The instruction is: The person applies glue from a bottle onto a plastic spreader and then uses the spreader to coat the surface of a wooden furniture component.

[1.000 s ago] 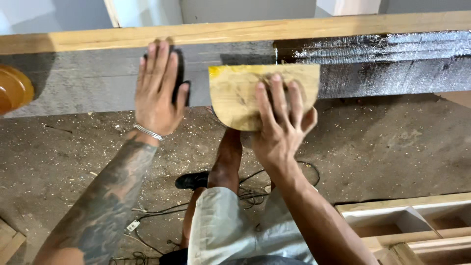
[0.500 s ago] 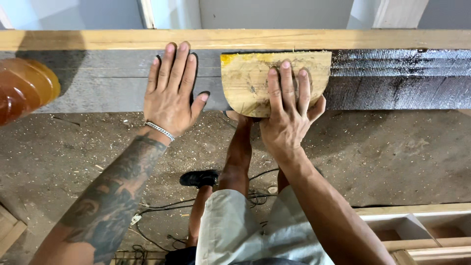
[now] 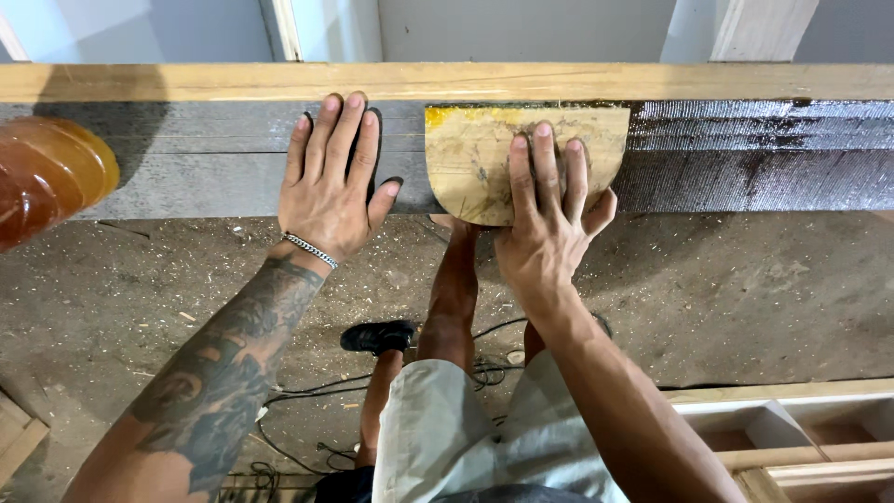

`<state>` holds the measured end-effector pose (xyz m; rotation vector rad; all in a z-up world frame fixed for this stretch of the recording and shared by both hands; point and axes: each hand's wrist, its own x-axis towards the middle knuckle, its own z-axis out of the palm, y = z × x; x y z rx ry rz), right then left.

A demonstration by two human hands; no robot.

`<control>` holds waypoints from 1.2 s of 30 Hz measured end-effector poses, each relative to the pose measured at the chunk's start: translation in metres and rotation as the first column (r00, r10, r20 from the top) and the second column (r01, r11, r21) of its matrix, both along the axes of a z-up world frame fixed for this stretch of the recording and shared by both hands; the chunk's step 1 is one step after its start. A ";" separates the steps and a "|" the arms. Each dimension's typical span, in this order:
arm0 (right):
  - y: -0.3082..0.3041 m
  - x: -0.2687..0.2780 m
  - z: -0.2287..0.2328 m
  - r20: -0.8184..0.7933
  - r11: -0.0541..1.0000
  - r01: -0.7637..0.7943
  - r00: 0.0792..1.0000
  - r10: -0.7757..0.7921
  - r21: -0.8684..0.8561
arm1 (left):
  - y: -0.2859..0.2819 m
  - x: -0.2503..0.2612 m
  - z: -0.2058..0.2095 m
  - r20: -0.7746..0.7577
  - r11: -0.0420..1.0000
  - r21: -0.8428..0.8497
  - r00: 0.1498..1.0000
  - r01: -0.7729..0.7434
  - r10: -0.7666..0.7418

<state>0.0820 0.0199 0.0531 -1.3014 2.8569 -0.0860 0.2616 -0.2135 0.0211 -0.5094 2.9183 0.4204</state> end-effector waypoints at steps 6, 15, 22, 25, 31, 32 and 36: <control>0.013 0.000 0.021 0.076 1.000 -0.003 0.997 0.003 -0.006 | -0.003 -0.007 0.010 0.055 0.995 0.099 0.998 0.014 -0.020; -0.006 -0.007 0.014 0.071 0.998 0.017 0.997 -0.021 0.053 | -0.004 -0.013 0.013 0.253 0.982 0.188 0.967 -0.032 -0.017; -0.014 -0.005 0.006 0.050 0.997 0.015 0.999 -0.019 0.073 | -0.004 -0.009 0.011 0.168 0.984 0.180 0.986 -0.008 -0.022; -0.012 -0.006 0.015 0.049 0.995 0.004 0.999 -0.009 0.104 | -0.002 -0.010 0.013 0.141 0.983 0.181 0.990 -0.012 -0.014; -0.003 -0.004 0.032 0.124 0.993 -0.013 0.992 -0.001 0.117 | -0.003 -0.012 0.014 0.216 0.982 0.187 0.976 -0.025 -0.016; -0.003 -0.007 0.035 0.099 0.995 -0.023 0.995 0.013 0.099 | -0.004 -0.010 0.013 0.149 0.985 0.174 0.989 -0.008 -0.019; -0.014 -0.020 0.046 0.105 0.997 -0.013 0.994 0.004 0.081 | -0.003 -0.011 0.011 0.209 0.982 0.186 0.978 -0.019 -0.021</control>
